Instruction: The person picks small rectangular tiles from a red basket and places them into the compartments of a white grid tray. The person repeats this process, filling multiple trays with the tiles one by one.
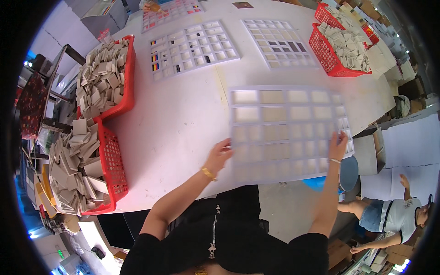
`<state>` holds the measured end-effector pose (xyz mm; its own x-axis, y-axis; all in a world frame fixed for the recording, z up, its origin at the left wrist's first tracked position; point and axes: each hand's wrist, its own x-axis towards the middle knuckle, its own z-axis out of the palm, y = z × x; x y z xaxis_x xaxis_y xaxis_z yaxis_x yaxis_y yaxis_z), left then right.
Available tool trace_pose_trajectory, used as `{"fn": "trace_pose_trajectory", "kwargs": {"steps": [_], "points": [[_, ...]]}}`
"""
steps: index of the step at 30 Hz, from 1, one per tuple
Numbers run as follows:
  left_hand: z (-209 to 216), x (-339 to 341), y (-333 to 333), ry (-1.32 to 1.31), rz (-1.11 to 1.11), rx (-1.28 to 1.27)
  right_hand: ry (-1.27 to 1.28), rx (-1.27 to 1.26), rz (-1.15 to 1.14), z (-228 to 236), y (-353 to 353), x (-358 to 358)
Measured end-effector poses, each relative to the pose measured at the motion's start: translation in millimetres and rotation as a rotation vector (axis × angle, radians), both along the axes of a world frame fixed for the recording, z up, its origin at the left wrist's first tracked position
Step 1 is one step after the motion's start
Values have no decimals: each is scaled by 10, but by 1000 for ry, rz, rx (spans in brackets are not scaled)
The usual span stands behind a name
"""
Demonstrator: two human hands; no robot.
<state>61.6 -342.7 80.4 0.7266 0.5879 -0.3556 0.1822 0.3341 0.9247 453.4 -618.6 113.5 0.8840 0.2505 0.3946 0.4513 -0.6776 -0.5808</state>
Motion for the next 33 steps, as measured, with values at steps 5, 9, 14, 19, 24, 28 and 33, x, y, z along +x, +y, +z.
{"fn": "trace_pose_trajectory", "kwargs": {"steps": [5, 9, 14, 19, 24, 28, 33], "points": [[-269, 1087, -332, -156, -109, 34, -31, -270, -224, 224, -467, 1179], [-303, 1040, 120, -72, 19, 493, -114, -423, -46, 271, 65, 1146], [-761, 230, 1834, 210, 700, 1062, -262, -150, 480, -275, 1629, 581], [-355, -483, 2797, 429, 836, 489, 328, 5, 748, -566, 3213, -203], [-628, -497, 3346, 397, 636, 578, 478, -189, 439, -831, 4390, -528], [-903, -427, 3594, 175, 662, 486, 691, 194, 461, -1002, 4807, -302], [-1381, -805, 3571, 235, 748, 515, 817, 258, 541, -817, 4783, -548]]}}
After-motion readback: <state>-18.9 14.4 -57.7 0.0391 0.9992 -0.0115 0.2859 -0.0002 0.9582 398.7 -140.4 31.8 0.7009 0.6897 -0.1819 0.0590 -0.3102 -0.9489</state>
